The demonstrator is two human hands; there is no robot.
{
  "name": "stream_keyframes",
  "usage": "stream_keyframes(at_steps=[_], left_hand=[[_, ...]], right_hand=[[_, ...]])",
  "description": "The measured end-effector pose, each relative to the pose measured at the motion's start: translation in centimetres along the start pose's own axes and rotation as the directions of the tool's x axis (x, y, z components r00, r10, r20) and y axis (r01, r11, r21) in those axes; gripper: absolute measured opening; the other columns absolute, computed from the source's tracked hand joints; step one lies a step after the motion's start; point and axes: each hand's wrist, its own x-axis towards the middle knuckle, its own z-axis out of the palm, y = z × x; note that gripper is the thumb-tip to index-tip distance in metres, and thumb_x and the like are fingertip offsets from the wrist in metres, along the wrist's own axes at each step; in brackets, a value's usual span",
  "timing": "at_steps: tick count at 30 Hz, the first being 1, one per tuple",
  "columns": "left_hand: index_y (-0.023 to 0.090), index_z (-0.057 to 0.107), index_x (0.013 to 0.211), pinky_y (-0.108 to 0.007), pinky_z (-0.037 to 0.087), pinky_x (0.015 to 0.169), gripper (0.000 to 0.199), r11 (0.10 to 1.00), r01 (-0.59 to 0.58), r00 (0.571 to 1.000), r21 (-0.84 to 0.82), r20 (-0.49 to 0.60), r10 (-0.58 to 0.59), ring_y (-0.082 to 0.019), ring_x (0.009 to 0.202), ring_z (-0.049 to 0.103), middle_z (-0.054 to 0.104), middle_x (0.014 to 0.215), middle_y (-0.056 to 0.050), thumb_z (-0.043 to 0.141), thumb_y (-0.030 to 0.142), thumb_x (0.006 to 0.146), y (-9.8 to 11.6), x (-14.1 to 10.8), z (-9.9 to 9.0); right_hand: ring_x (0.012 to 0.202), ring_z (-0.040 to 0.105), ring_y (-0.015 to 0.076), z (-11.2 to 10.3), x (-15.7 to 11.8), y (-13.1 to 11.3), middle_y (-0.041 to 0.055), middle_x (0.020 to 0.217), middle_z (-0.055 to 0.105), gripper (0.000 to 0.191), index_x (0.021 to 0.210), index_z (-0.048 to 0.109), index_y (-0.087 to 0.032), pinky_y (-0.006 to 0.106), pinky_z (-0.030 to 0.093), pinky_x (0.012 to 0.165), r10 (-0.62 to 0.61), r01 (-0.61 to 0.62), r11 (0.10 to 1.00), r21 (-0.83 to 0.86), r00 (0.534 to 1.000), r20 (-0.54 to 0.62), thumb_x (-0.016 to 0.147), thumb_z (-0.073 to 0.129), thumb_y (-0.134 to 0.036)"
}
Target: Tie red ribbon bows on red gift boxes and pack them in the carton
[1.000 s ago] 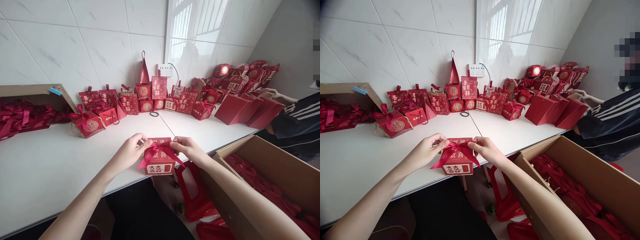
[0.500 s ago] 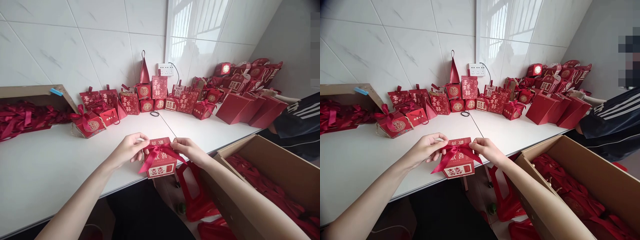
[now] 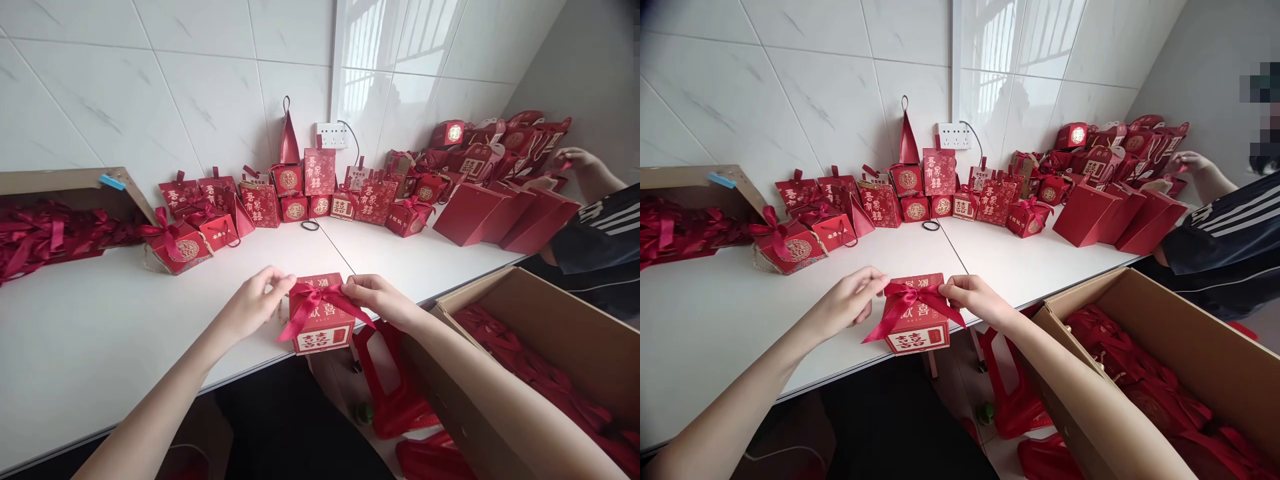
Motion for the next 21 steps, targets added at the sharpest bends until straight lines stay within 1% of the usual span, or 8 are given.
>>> stream_keyframes(at_steps=[2, 5, 8, 10, 13, 16, 18, 21], left_hand=[[0.019, 0.047, 0.067, -0.017, 0.031, 0.041, 0.037, 0.999, 0.042, 0.995, -0.003, 0.086, -0.042, -0.006, 0.038, 0.039, 0.041, 0.044, 0.008, 0.047, 0.053, 0.081, -0.1, 0.3, 0.2], [0.018, 0.050, 0.068, -0.017, 0.033, 0.040, 0.035, 0.995, 0.090, 0.991, -0.034, 0.103, -0.086, -0.007, 0.040, 0.043, 0.047, 0.045, 0.006, 0.051, 0.051, 0.080, -0.3, 0.4, 0.5], [0.016, 0.054, 0.069, -0.019, 0.040, 0.042, 0.037, 0.970, 0.180, 0.975, -0.166, 0.159, -0.154, -0.011, 0.050, 0.053, 0.057, 0.057, 0.001, 0.054, 0.052, 0.077, -0.6, 0.2, 0.5], [0.015, 0.055, 0.072, -0.022, 0.048, 0.050, 0.036, 0.932, 0.231, 0.962, -0.278, 0.206, -0.178, -0.014, 0.061, 0.059, 0.061, 0.069, -0.002, 0.058, 0.051, 0.075, -0.8, 0.1, 0.6], [0.015, 0.054, 0.071, -0.026, 0.053, 0.061, 0.034, 0.890, 0.227, 0.964, -0.395, 0.219, -0.149, -0.015, 0.069, 0.061, 0.060, 0.075, -0.002, 0.061, 0.048, 0.073, -1.3, -0.1, 1.1], [0.016, 0.050, 0.064, -0.024, 0.051, 0.061, 0.034, 0.872, 0.199, 0.975, -0.447, 0.180, -0.131, -0.012, 0.064, 0.058, 0.055, 0.067, 0.001, 0.062, 0.046, 0.073, -1.9, -0.2, 1.9], [0.016, 0.047, 0.062, -0.022, 0.048, 0.060, 0.034, 0.864, 0.192, 0.978, -0.465, 0.163, -0.129, -0.011, 0.062, 0.056, 0.053, 0.064, 0.002, 0.061, 0.045, 0.073, -2.1, -0.3, 2.2], [0.016, 0.049, 0.063, -0.023, 0.047, 0.060, 0.035, 0.877, 0.171, 0.982, -0.448, 0.146, -0.117, -0.012, 0.063, 0.056, 0.056, 0.065, 0.000, 0.059, 0.048, 0.074, -2.0, -0.5, 1.9]], right_hand=[[0.060, 0.045, 0.0112, 0.1, 0.0, 0.0, -0.0023, 0.061, 0.049, 0.042, 0.064, 0.049, -0.017, 0.026, 0.035, 0.062, 0.001, -0.001, 1.000, 0.004, 1.000, -0.008, 0.072, 0.063, -0.056], [0.056, 0.040, 0.0093, 0.2, 0.0, 0.0, -0.0036, 0.059, 0.045, 0.041, 0.064, 0.050, -0.017, 0.025, 0.032, 0.058, 0.000, 0.001, 0.999, 0.048, 1.000, -0.021, 0.072, 0.063, -0.055], [0.050, 0.030, 0.0069, 0.2, -0.1, 0.0, -0.0065, 0.054, 0.036, 0.040, 0.062, 0.048, -0.017, 0.024, 0.026, 0.052, -0.011, 0.011, 0.991, 0.133, 1.000, 0.005, 0.073, 0.063, -0.053], [0.048, 0.025, 0.0060, 0.3, -0.1, 0.2, -0.0076, 0.052, 0.033, 0.040, 0.060, 0.046, -0.017, 0.024, 0.022, 0.051, -0.010, 0.006, 0.984, 0.180, 1.000, 0.019, 0.073, 0.063, -0.051], [0.049, 0.027, 0.0062, 0.6, 0.1, 0.6, -0.0068, 0.053, 0.035, 0.039, 0.057, 0.043, -0.018, 0.025, 0.021, 0.051, 0.004, -0.004, 0.974, 0.225, 1.000, -0.002, 0.071, 0.064, -0.047], [0.052, 0.031, 0.0071, 0.7, 0.3, 1.1, -0.0053, 0.055, 0.037, 0.037, 0.053, 0.040, -0.018, 0.025, 0.025, 0.053, 0.023, -0.008, 0.970, 0.241, 0.998, -0.059, 0.067, 0.063, -0.044], [0.053, 0.034, 0.0083, 0.6, 0.2, 1.2, -0.0045, 0.055, 0.038, 0.035, 0.053, 0.039, -0.019, 0.026, 0.028, 0.056, 0.034, -0.020, 0.986, 0.168, 0.996, -0.079, 0.068, 0.058, -0.044], [0.063, 0.046, 0.0136, -0.2, -0.7, 0.8, -0.0005, 0.063, 0.049, 0.030, 0.064, 0.048, -0.018, 0.030, 0.036, 0.066, -0.010, -0.017, 0.986, -0.166, 0.987, -0.162, 0.077, 0.050, -0.045]])
